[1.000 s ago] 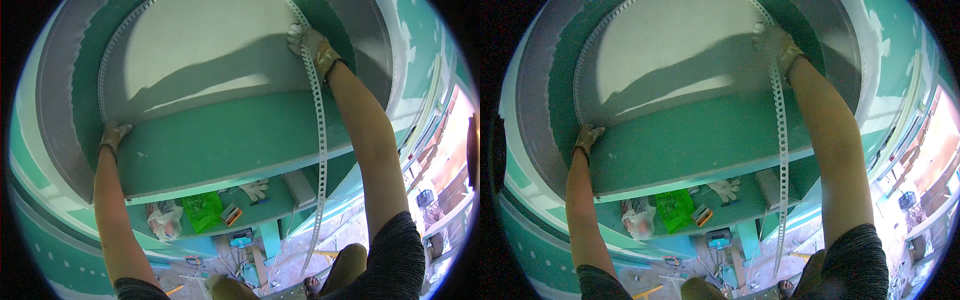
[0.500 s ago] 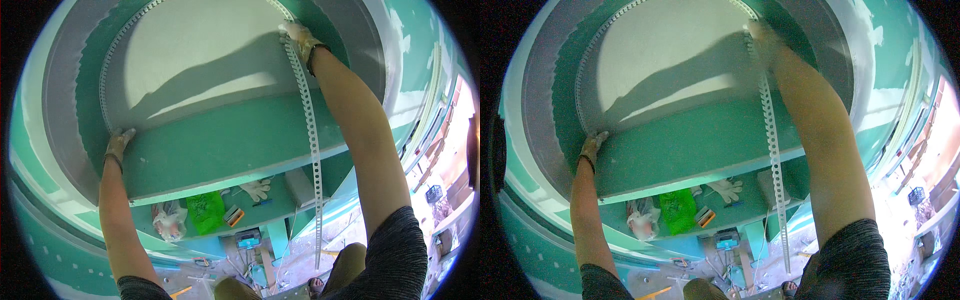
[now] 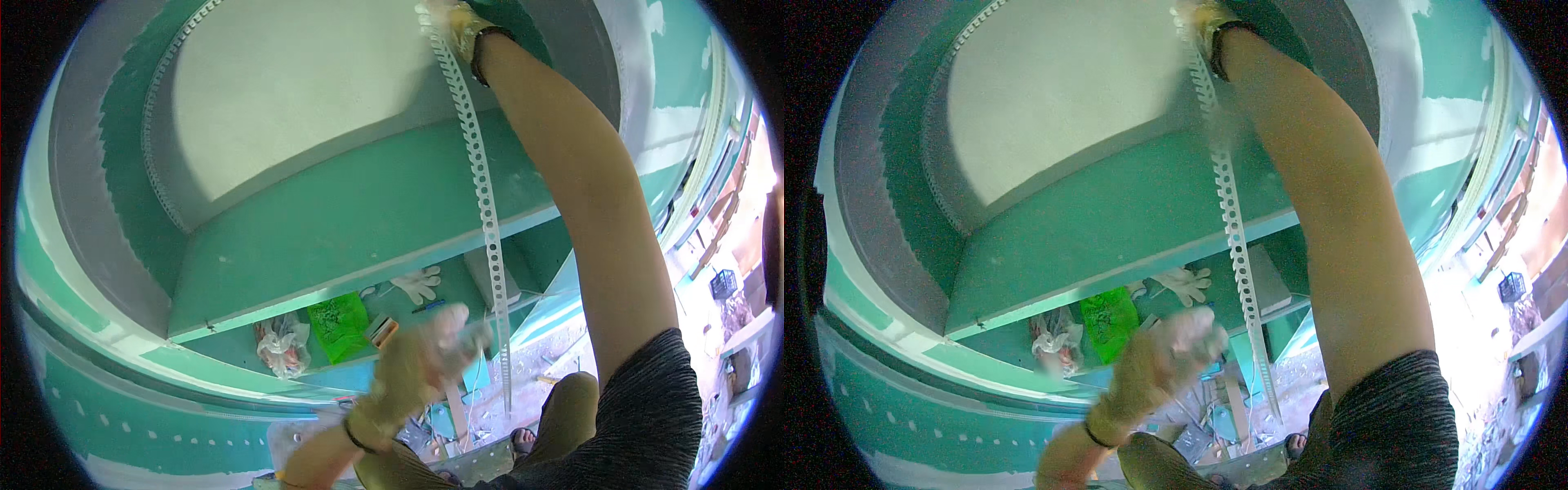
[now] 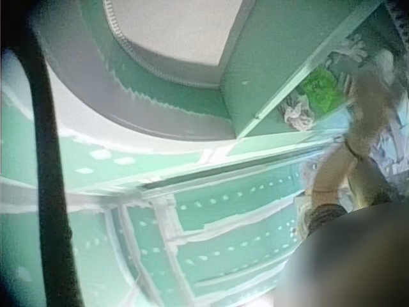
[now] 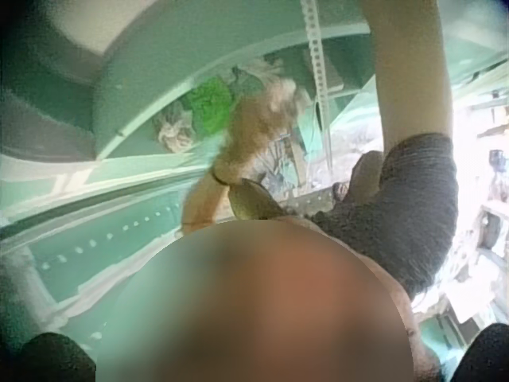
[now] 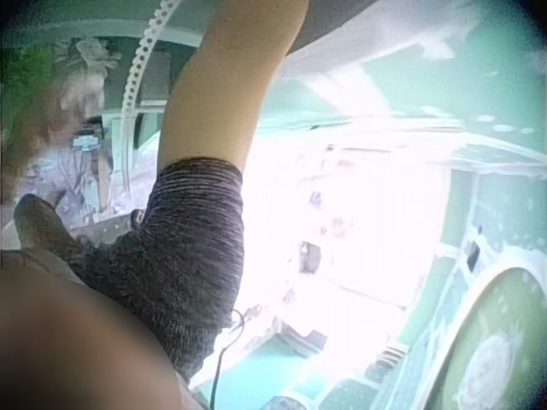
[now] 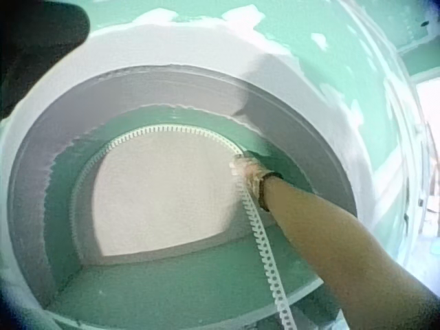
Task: Installing a flexible plastic corner bead and applying joint compound to a curved drywall joint.
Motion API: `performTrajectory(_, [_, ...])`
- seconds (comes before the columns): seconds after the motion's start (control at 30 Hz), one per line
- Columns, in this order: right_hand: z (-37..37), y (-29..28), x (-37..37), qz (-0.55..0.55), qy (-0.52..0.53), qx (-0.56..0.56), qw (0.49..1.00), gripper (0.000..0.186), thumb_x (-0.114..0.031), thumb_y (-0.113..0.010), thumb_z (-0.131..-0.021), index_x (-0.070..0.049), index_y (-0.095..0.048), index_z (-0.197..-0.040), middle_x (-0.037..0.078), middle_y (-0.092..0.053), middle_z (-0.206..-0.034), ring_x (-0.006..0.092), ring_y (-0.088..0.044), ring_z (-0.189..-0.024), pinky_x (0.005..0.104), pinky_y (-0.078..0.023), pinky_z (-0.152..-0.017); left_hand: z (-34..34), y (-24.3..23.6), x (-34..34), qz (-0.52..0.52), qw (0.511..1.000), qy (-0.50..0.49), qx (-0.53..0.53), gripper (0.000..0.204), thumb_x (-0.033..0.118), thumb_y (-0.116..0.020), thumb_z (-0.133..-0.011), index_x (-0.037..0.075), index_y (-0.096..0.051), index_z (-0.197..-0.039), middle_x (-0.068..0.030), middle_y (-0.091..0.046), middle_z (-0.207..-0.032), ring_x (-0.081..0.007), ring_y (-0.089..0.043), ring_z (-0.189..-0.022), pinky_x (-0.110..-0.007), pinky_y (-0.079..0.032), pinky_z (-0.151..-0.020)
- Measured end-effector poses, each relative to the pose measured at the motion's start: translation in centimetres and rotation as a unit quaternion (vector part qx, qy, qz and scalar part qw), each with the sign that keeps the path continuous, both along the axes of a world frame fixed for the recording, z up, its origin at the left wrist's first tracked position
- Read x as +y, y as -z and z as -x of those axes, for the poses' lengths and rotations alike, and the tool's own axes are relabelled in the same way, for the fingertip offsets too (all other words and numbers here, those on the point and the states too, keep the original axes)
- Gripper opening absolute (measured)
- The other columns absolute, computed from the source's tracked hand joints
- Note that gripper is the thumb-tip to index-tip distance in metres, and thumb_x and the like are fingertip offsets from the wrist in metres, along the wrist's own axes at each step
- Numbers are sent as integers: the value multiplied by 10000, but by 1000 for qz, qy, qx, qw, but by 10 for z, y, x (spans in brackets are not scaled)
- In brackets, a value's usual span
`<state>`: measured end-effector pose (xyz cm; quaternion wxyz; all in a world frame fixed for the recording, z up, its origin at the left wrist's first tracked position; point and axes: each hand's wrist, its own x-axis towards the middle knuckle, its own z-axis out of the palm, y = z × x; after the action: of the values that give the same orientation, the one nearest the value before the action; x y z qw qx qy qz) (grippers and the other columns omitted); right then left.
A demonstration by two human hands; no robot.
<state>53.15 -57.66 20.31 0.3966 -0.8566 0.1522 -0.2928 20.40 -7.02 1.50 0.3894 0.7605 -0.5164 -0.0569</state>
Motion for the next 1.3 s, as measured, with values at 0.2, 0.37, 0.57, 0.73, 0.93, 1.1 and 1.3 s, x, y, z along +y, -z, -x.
performTrajectory(0.2, [10,19,-16,228,73,149,959,389,-386,-598,-1012,-42,-688,-1171,80,-694,-969,186,-657,-801,392,-554,-735,59,51,12,-88,981,-122,126,734,587,-642,-952,-4,-555,-1379,-252,-683,-1217,-373,-715,-1046,-420,-598,-862])
performTrajectory(0.37, [21,-8,15,424,116,227,869,368,-360,-570,-1025,-45,-690,-1172,82,-692,-1000,175,-649,-834,385,-542,-757,91,130,-35,72,890,46,448,1092,755,-582,-896,-25,-245,-1583,-295,-381,-1572,-435,-375,-1472,-436,-353,-1201])
performTrajectory(0.57, [57,-20,59,628,159,312,695,347,-330,-537,-1040,-49,-692,-1174,85,-691,-1037,162,-639,-875,377,-527,-783,83,173,-70,11,941,-26,336,1127,739,-614,-883,-16,-194,-1606,-271,-294,-1633,-350,-308,-1523,-419,-287,-1233])
performTrajectory(0.73, [96,-31,95,759,197,368,500,335,-305,-510,-1053,-53,-694,-1176,87,-689,-1068,151,-631,-908,370,-514,-806,90,213,-94,106,890,58,440,1025,660,-649,-912,35,-241,-1614,-244,-320,-1636,-338,-320,-1521,-396,-276,-1239])
performTrajectory(0.93, [152,-23,165,789,221,376,433,351,-247,-455,-1062,-115,-686,-1292,-21,-666,-1238,137,-575,-1122,327,-430,-921,92,223,-117,158,778,155,587,852,326,-698,-976,-41,-243,-1595,-166,-517,-1418,-238,-527,-1294,-351,-450,-1110])
performTrajectory(1.1, [212,-37,176,907,135,245,315,335,-279,-486,-1054,-137,-690,-1278,-11,-651,-1263,145,-560,-1157,329,-395,-973,91,229,-97,238,686,176,664,672,53,-617,-974,-97,-307,-1551,-77,-612,-1055,-174,-607,-929,-317,-535,-844])
performTrajectory(1.3, [204,-28,164,899,157,196,359,305,-292,-538,-1036,-168,-694,-1267,-21,-646,-1297,136,-566,-1154,364,-398,-1004,81,183,-26,130,885,-21,446,477,183,-578,-1039,-25,-468,-1454,-62,-631,-984,-104,-603,-750,-264,-514,-626])
